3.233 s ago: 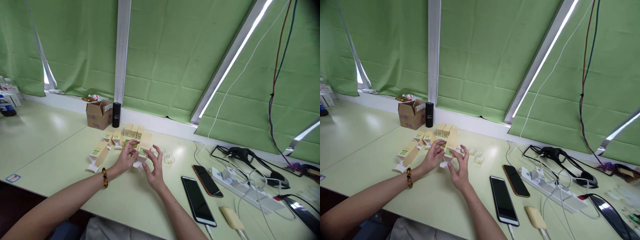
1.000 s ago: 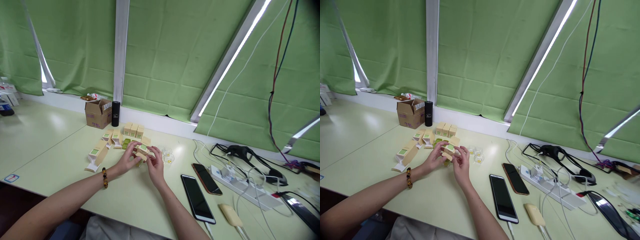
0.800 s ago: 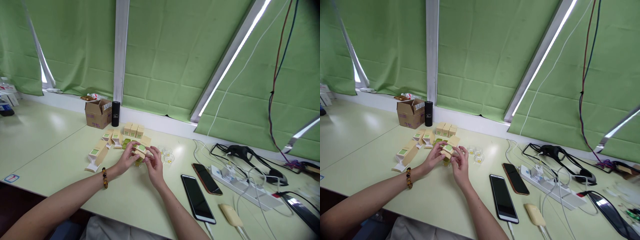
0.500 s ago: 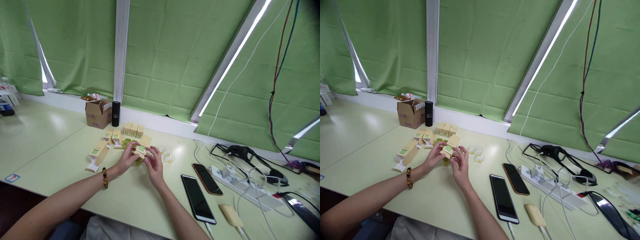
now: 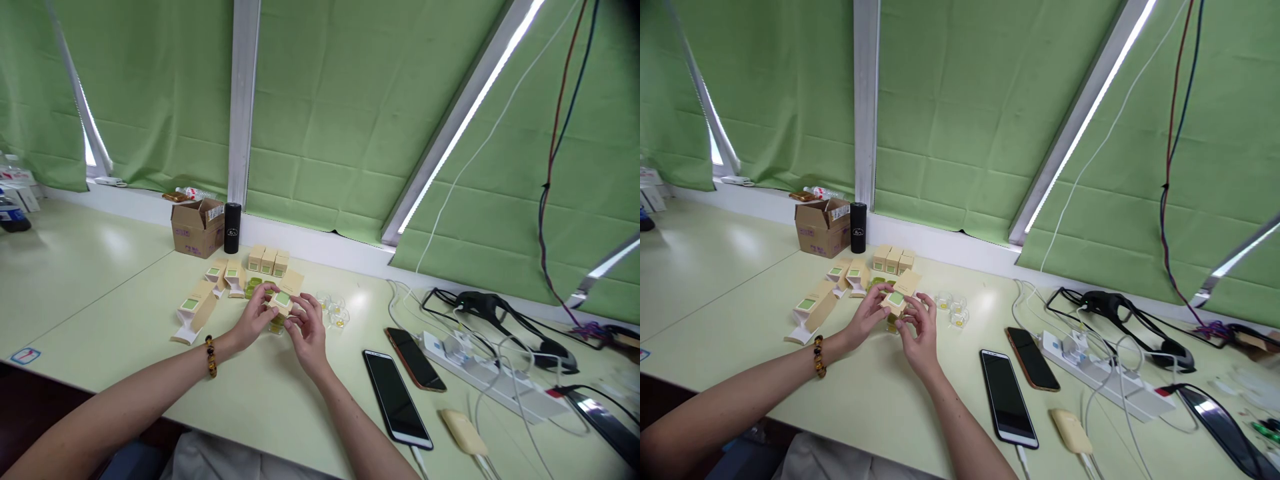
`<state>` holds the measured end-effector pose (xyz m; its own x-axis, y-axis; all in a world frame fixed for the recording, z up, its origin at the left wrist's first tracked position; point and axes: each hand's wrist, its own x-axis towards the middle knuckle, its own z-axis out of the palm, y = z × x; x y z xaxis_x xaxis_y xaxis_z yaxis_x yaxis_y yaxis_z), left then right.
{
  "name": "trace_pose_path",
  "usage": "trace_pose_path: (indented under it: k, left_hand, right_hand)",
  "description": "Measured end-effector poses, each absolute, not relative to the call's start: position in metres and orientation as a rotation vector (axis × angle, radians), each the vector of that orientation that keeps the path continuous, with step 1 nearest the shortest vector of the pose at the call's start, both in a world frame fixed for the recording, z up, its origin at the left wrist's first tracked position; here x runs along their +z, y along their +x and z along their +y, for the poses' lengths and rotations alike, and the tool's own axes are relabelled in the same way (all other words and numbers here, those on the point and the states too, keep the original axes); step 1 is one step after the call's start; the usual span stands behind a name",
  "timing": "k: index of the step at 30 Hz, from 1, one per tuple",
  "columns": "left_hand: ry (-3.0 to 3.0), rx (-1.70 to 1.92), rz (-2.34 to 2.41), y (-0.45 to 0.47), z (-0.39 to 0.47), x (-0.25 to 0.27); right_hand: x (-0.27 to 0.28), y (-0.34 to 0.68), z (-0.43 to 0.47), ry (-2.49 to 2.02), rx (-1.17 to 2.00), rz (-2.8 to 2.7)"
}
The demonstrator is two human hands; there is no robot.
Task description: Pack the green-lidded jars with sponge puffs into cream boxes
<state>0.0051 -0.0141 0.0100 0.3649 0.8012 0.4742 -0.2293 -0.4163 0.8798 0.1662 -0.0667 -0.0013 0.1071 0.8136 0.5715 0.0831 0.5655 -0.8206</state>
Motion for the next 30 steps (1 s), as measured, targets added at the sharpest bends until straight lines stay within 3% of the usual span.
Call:
trace_pose_path:
  k: [30]
  left_hand:
    - [1.755, 1.397, 0.643, 0.0100, -0.0111, 0.0020]
  right_hand:
    - [-0.0021, 0.1664, -0.0620, -0.881, 0.598, -1.302]
